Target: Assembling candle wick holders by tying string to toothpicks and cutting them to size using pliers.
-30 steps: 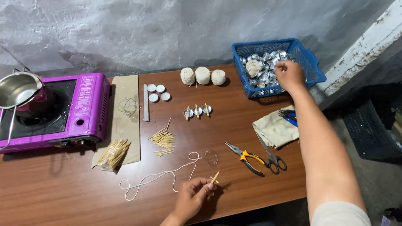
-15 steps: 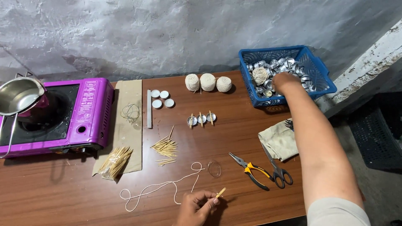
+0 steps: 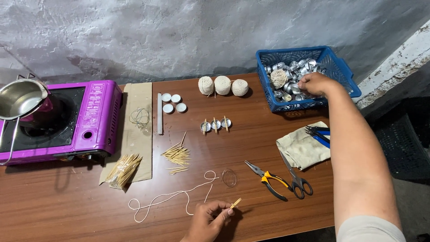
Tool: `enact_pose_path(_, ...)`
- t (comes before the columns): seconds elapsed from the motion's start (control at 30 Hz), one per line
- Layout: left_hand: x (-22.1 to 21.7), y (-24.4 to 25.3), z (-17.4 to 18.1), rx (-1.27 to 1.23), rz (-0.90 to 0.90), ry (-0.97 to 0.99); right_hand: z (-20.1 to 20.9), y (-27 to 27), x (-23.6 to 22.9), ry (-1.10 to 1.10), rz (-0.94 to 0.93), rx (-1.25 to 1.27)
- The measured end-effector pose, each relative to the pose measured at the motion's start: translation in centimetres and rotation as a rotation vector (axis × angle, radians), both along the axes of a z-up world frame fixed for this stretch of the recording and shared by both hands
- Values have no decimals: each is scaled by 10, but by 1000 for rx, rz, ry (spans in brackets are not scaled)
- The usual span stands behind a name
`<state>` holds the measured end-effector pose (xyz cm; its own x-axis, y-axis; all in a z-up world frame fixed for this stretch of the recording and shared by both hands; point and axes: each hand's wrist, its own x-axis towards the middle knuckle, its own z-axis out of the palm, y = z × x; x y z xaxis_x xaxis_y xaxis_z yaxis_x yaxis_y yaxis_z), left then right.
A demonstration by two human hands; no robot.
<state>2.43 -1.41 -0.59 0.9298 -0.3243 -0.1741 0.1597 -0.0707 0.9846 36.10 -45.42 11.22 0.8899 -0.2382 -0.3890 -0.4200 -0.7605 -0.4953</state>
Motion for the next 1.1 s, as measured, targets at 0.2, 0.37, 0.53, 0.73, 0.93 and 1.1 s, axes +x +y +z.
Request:
enact_pose_path(0.2,-1,1,6,-8,-17,-10,38,29,-33,-142,-343,661)
enact_pose_path(0.37,-1,0,0,16,4,-24,0,-9,-11,-231,-515,1294)
enact_pose_path(0.53,-1,1,0,25,-12,-88,-16,-20,-7,-246,-641,1585)
enact_pose_path(0.73,-3,2,-1,-2,-9,-85,-23,-23,-3,-247,-639,1581)
enact_pose_path(0.93,-3,3,1,1,-9,-62,1,3,-23,-273,-620,1344)
enact_pose_path(1.1,-2,3,4,-2,-8,-117,25,41,-51,-399,-483,980)
